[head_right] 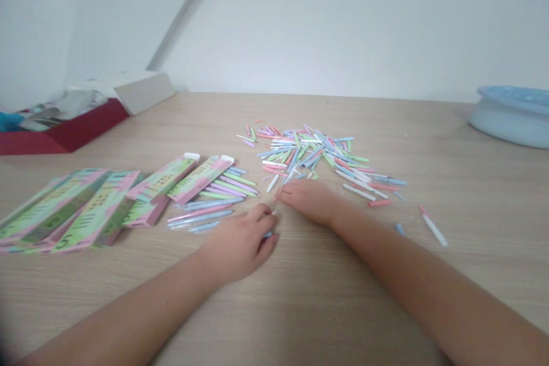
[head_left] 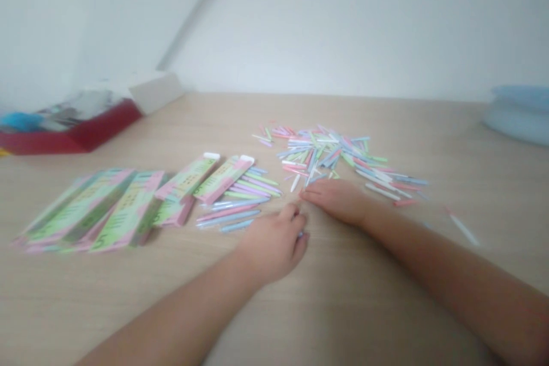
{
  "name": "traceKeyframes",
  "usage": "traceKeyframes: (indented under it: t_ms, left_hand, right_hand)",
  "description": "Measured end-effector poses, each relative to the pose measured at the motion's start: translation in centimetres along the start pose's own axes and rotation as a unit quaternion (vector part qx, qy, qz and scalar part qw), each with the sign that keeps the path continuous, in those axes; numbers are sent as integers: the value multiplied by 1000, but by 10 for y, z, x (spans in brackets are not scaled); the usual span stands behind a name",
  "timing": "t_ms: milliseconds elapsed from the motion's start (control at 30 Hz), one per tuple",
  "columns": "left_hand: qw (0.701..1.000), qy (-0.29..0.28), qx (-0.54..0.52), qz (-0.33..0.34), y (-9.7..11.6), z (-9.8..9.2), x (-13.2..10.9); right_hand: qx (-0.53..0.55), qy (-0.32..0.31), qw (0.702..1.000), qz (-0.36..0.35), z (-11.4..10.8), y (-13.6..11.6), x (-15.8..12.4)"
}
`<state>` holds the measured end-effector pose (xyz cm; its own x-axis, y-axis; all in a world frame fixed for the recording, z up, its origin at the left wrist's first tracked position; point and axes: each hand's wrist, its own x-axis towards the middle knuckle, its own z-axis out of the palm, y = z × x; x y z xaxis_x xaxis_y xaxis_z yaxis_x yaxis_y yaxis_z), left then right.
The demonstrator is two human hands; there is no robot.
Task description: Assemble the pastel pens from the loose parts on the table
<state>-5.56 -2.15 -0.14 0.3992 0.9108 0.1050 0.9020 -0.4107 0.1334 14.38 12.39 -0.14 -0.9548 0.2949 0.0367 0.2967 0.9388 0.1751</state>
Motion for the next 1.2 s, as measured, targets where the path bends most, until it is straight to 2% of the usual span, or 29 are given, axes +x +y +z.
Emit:
traceKeyframes:
  t_ms: [167, 300, 467, 600, 733, 900, 1067, 1200]
  left_hand:
    - [1000, 5, -1, 2, 0, 2, 0]
    - [1000, 4, -6, 7, -1, 3, 0]
    - [1000, -2, -10, 21, -1, 2, 0]
    - [1000, -3, -7, 22, -1, 2, 0]
    - [1000, -3, 3, 23, 0, 1, 1]
    - [1000, 0, 4, 20, 1, 1, 2]
    - [1000, 1, -6, 17, 0, 2, 2]
    - [1000, 4, -5, 15, 1, 3, 2]
  right_hand:
    - [-21, -25, 999, 27, -5, -13, 5]
    - [-26, -41, 996, 81, -7, -14, 11]
    - [6, -56, 988, 141, -1, -10, 24]
    - [41, -43, 983, 172, -1, -16, 36]
    - [81, -40, 984, 154, -13, -26, 44]
    - [109, -72, 986, 100, -30, -34, 55]
    - [92, -111, 984, 106, -36, -35, 71]
    - [88, -117, 982, 122, -34, -38, 82]
